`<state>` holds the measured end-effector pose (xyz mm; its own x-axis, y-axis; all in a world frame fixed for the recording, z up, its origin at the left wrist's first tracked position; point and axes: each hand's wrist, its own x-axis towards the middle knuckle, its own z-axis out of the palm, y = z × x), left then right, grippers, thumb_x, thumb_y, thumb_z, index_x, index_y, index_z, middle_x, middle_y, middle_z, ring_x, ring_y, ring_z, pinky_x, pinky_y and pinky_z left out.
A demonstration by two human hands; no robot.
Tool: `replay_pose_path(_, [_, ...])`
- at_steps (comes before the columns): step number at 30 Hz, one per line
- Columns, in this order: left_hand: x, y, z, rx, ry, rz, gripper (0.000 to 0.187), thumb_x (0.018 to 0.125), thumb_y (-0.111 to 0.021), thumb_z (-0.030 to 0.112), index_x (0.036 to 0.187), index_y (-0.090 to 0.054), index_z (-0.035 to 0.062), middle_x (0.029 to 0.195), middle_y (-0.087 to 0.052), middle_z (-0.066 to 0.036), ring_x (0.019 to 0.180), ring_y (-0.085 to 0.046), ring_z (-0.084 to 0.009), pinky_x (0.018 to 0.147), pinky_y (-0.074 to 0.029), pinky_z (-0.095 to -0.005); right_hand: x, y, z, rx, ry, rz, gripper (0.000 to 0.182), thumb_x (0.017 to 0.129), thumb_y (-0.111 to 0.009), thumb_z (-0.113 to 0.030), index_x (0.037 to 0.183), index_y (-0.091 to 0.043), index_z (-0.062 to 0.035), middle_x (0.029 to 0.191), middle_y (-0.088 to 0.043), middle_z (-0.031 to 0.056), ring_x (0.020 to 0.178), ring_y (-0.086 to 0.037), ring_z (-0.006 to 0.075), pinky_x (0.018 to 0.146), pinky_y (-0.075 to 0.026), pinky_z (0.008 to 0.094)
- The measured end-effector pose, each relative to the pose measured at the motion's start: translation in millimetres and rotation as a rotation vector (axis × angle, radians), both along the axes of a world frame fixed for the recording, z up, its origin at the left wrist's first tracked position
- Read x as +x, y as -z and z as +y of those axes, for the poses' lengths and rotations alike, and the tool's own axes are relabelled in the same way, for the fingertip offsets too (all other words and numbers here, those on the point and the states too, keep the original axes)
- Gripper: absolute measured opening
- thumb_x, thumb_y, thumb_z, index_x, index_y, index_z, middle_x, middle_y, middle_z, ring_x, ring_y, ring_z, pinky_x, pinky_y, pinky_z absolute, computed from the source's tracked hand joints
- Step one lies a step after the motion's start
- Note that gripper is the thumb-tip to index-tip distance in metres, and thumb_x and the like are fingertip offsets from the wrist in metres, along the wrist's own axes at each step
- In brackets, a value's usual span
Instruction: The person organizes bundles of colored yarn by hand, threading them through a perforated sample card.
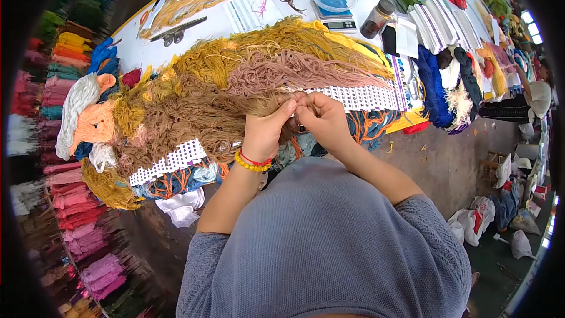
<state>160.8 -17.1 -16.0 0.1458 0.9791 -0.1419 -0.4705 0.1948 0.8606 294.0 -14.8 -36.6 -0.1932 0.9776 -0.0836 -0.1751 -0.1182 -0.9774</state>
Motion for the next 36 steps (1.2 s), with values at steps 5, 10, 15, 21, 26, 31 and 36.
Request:
replay_pose_path(5, [1,-5,-1,-0.041,-0.023,-0.044,0.015,0.081,-0.056,0.007,0.093,-0.059,-0.0014,0.088,-0.061,-0.006,0.077,-0.057,-0.0126,0.063,-0.047,-0.0242,-7,-5,0,-0.037,0.030,0.142,0.003,0.080,-0.054,-0.002,0.079,-0.053,0.0001,0.065,-0.051,-0.0033,0.055,-0.043,0.0008,0.050,-0.036,0.0161])
replay_pose_path(10, [0,-4,0,-0.043,-0.023,-0.070,0.013,0.081,-0.056,0.005,0.091,-0.058,-0.0027,0.088,-0.060,-0.006,0.078,-0.056,-0.0120,0.064,-0.046,-0.0230,-1,-3,0,-0.024,0.000,0.127,0.003,0.081,-0.055,-0.002,0.081,-0.053,0.0004,0.073,-0.055,-0.0011,0.061,-0.049,0.0021,0.053,-0.040,0.0157])
replay_pose_path(15, [2,2,1,0.086,-0.061,0.008,0.012,0.080,-0.057,0.002,0.091,-0.058,-0.0030,0.089,-0.060,-0.007,0.080,-0.056,-0.0130,0.072,-0.046,-0.0253,-2,0,1,0.078,0.056,-0.042,0.002,0.079,-0.056,-0.001,0.080,-0.054,-0.0009,0.073,-0.055,-0.0036,0.058,-0.042,-0.0020,0.050,-0.033,0.0126])
replay_pose_path(21, [-4,3,3,-0.099,-0.031,-0.118,0.011,0.081,-0.055,0.005,0.089,-0.057,-0.0025,0.085,-0.059,-0.006,0.078,-0.056,-0.0142,0.072,-0.045,-0.0266,5,-3,2,0.001,0.025,-0.095,0.002,0.079,-0.056,-0.002,0.081,-0.055,-0.0015,0.074,-0.056,-0.0012,0.056,-0.043,-0.0004,0.048,-0.034,0.0142])
replay_pose_path(26, [-15,8,7,-0.238,0.002,-0.337,0.016,0.087,-0.047,0.015,0.084,-0.053,0.0010,0.069,-0.052,-0.003,0.066,-0.052,-0.0159,0.067,-0.044,-0.0296,3,-17,5,-0.225,-0.009,0.260,0.005,0.081,-0.051,-0.006,0.079,-0.051,-0.0017,0.069,-0.055,0.0030,0.050,-0.042,0.0042,0.046,-0.035,0.0180])
replay_pose_path(31, [-24,5,9,-0.267,0.123,-0.448,0.021,0.091,-0.037,0.020,0.083,-0.050,0.0054,0.060,-0.038,0.002,0.058,-0.041,-0.0098,0.068,-0.040,-0.0268,9,-16,8,-0.422,-0.176,0.584,0.005,0.082,-0.047,-0.007,0.081,-0.051,-0.0037,0.064,-0.051,0.0043,0.045,-0.042,0.0081,0.043,-0.034,0.0211])
replay_pose_path(36, [-27,7,9,-0.226,0.165,-0.451,0.028,0.093,-0.033,0.024,0.087,-0.053,0.0045,0.056,-0.035,0.004,0.054,-0.038,-0.0090,0.064,-0.041,-0.0272,10,-10,10,-0.455,-0.471,0.975,0.019,0.087,-0.039,-0.017,0.094,-0.050,-0.0038,0.048,-0.033,-0.0029,0.039,-0.029,0.0061,0.042,-0.026,0.0200])
